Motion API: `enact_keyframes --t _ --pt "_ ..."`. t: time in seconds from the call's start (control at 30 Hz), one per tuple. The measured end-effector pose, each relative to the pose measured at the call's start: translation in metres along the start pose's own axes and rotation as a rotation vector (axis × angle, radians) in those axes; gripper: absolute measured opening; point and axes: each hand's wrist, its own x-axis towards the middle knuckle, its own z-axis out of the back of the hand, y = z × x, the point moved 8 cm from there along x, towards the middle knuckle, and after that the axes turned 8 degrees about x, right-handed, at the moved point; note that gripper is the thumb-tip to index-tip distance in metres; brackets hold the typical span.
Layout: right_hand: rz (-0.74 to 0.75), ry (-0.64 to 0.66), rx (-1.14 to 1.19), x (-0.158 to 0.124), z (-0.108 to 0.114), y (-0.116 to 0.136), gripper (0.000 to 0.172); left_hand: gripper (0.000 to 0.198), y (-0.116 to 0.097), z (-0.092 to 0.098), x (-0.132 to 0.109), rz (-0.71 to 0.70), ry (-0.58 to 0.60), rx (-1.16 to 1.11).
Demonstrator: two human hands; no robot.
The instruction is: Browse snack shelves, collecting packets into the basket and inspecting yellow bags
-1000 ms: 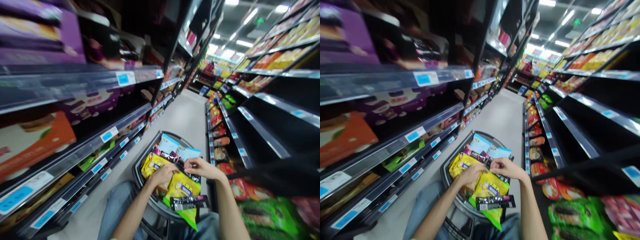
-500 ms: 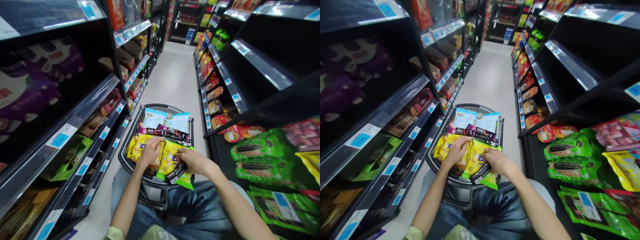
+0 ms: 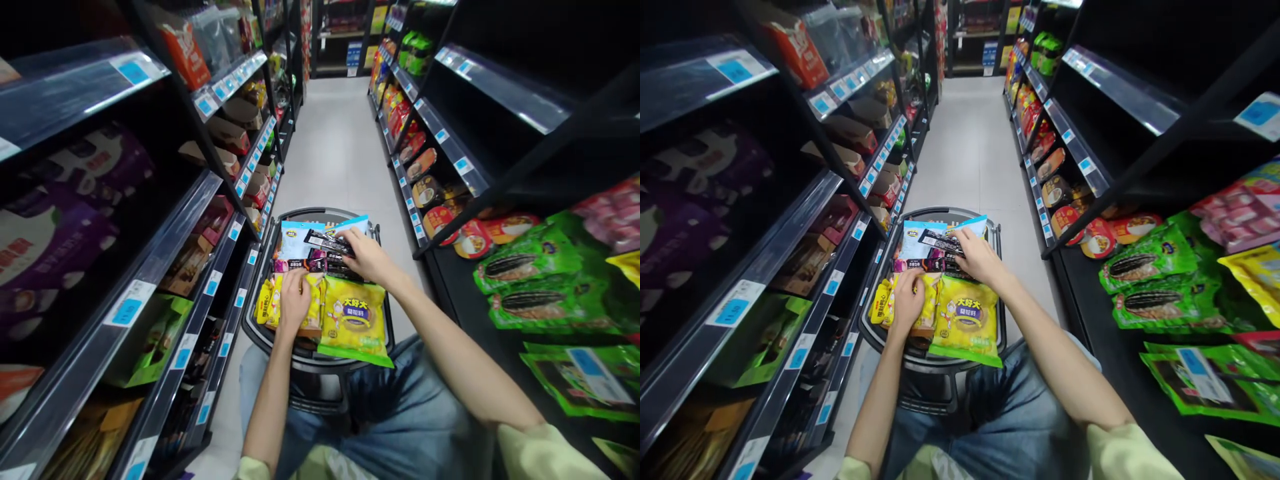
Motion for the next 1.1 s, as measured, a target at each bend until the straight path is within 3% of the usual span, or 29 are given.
enact_keyframes --t 0.13,0.3,0.37,0.5,0.6,0.77,0.83,0.9,1.0,1.1 --pt "0.048 0.011 0.189 0.009 -0.002 -0.005 0.026 0.025 -0.001 -0.001 0.000 -0.007 0.002 -0.002" --pt "-0.148 0.062 0.689 0.012 -0.010 -0.020 0.043 0.019 0.004 0.004 0.001 0.086 -0.039 -0.041" --pt "-0.180 0.127 0.831 0.010 -0.018 -0.015 0.046 0.025 0.014 0.002 0.001 0.207 -0.061 -0.223" --pt "-0.105 0.253 0.938 0.007 -0.032 0.008 0.047 0.062 0.034 -0.009 -0.003 0.405 -0.106 -0.698" --pt "-0.070 0.318 0.830 0.007 -0.043 0.014 0.042 0.070 0.046 -0.005 -0.006 0.488 -0.231 -0.814" --pt "-0.002 0.111 0.401 0.021 -0.043 0.005 0.017 0.049 0.057 0.015 -0.008 0.480 -0.425 -0.704" --pt "0.039 0.107 0.281 0.026 -0.051 0.008 0.025 0.039 0.059 0.022 -0.009 0.454 -0.476 -0.638" --pt "0.018 0.200 0.195 0.030 -0.069 0.008 0.036 0.033 0.061 0.028 -0.010 0.437 -0.521 -0.579" --pt "-0.074 0.358 0.085 0.031 -0.093 0.006 0.037 0.037 0.062 0.033 -0.012 0.454 -0.518 -0.451" --pt "-0.129 0.353 0.043 0.032 -0.098 0.008 0.037 0.039 0.051 0.036 -0.010 0.418 -0.441 -0.181"
